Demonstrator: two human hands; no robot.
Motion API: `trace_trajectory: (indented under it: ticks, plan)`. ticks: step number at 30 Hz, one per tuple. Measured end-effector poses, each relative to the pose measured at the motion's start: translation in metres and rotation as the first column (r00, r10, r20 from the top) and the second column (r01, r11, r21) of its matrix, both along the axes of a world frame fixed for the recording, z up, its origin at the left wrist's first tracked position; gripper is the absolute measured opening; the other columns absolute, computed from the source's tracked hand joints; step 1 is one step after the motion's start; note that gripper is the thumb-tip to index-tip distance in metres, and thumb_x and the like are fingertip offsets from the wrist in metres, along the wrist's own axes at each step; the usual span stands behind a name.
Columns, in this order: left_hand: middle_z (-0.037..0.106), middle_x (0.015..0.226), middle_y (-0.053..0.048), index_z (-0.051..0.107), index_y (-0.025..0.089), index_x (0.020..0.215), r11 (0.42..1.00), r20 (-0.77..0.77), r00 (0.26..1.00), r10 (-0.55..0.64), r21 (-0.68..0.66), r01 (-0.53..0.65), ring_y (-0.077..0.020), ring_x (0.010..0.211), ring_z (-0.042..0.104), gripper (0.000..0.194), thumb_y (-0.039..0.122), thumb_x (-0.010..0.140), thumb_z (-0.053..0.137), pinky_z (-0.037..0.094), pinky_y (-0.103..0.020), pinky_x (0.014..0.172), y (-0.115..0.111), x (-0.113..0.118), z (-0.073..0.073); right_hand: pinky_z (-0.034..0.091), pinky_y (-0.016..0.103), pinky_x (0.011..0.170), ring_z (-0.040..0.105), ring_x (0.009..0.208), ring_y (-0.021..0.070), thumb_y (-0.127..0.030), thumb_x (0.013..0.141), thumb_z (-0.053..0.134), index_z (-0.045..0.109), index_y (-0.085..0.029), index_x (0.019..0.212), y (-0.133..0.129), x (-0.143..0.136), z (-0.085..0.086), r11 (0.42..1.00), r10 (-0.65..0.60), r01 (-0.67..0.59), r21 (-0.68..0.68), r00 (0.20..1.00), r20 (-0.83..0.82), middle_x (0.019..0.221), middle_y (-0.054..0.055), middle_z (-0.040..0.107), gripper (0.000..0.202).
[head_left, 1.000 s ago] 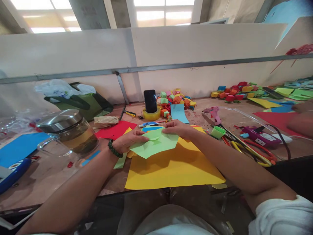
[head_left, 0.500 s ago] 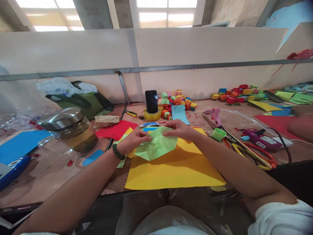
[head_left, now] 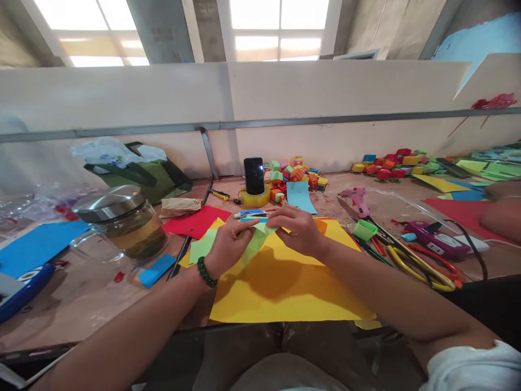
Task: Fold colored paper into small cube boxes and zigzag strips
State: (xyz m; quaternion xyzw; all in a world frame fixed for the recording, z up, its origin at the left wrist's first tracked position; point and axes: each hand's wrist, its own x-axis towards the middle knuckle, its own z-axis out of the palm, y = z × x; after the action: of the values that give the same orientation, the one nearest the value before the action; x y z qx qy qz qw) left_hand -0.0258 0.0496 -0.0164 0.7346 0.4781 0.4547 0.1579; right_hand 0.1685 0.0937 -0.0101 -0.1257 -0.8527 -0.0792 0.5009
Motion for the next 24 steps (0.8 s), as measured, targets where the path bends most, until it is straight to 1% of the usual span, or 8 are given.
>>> trace_trajectory:
  ticks: [3,5,7,11,13,17,20,24]
  plan:
    - [0.075,0.082,-0.004,0.072,0.018,0.108,0.996,-0.062,0.997,0.035,0.086,-0.030,-0.0154,0.064,0.065,0.035,0.025,0.083,0.048,0.052,-0.025,0.062,-0.004,0.001,-0.002,0.051,0.026,0.069,0.063,0.078,0.0139,-0.004,0.084,0.046,0.064,-0.021,0.080,-0.006,-0.001,0.004,0.994,-0.025,0.025,0.105,1.000,0.006,0.081,0.004,0.067,0.025]
    - [0.076,0.088,-0.006,0.070,0.017,0.111,0.986,-0.091,0.995,0.050,0.160,-0.035,-0.0166,0.069,0.068,0.036,0.024,0.084,0.047,0.053,-0.025,0.065,-0.006,0.001,-0.003,0.051,0.025,0.068,0.062,0.076,0.0133,-0.004,0.085,0.046,0.064,-0.021,0.081,-0.010,-0.002,0.005,0.987,-0.051,0.050,0.155,0.999,0.003,0.080,0.004,0.066,0.025]
    - [0.076,0.094,-0.006,0.068,0.017,0.114,0.972,-0.121,0.992,0.049,0.232,-0.020,-0.0169,0.073,0.069,0.037,0.023,0.086,0.046,0.054,-0.024,0.067,-0.006,0.000,-0.003,0.050,0.025,0.068,0.061,0.074,0.0132,-0.005,0.086,0.046,0.063,-0.020,0.081,-0.012,-0.002,0.006,0.976,-0.078,0.074,0.203,0.997,0.013,0.080,0.004,0.066,0.024]
    - [0.076,0.092,-0.005,0.067,0.019,0.117,0.933,-0.188,0.980,0.060,0.359,0.012,-0.0155,0.072,0.070,0.036,0.020,0.087,0.045,0.054,-0.022,0.064,-0.007,-0.001,-0.005,0.049,0.026,0.069,0.059,0.074,0.0138,-0.007,0.089,0.045,0.064,-0.019,0.080,-0.018,-0.002,0.009,0.946,-0.138,0.120,0.302,0.990,0.039,0.079,0.004,0.065,0.024]
    - [0.076,0.093,-0.006,0.066,0.020,0.117,0.914,-0.218,0.973,0.076,0.405,0.019,-0.0155,0.074,0.070,0.036,0.019,0.088,0.045,0.054,-0.022,0.065,-0.007,0.000,-0.006,0.047,0.026,0.068,0.057,0.073,0.0135,-0.009,0.091,0.044,0.064,-0.020,0.079,-0.020,-0.002,0.010,0.930,-0.171,0.141,0.341,0.983,0.062,0.078,0.004,0.064,0.025]
    - [0.075,0.097,-0.007,0.062,0.019,0.121,0.901,-0.279,0.955,0.096,0.433,0.035,-0.0148,0.075,0.070,0.037,0.017,0.088,0.044,0.054,-0.022,0.067,-0.009,0.003,-0.006,0.043,0.027,0.065,0.052,0.068,0.0128,-0.012,0.093,0.045,0.063,-0.019,0.076,-0.022,-0.005,0.008,0.904,-0.221,0.168,0.393,0.971,0.093,0.076,0.003,0.062,0.026]
    - [0.074,0.101,-0.008,0.062,0.019,0.121,0.901,-0.303,0.947,0.107,0.433,0.037,-0.0148,0.077,0.070,0.037,0.017,0.089,0.044,0.055,-0.023,0.068,-0.010,0.005,-0.005,0.041,0.027,0.064,0.049,0.065,0.0126,-0.012,0.092,0.048,0.061,-0.018,0.073,-0.021,-0.008,0.004,0.902,-0.220,0.172,0.397,0.972,0.078,0.075,0.002,0.061,0.024]
    - [0.073,0.100,-0.009,0.067,0.018,0.112,0.872,-0.206,0.975,0.085,0.489,0.027,-0.0170,0.090,0.069,0.032,0.018,0.088,0.046,0.056,-0.026,0.077,-0.009,0.007,-0.002,0.043,0.027,0.067,0.049,0.067,0.0138,-0.008,0.090,0.046,0.060,-0.017,0.074,-0.019,-0.007,0.002,0.915,-0.177,0.135,0.380,0.981,0.077,0.076,0.004,0.062,0.023]
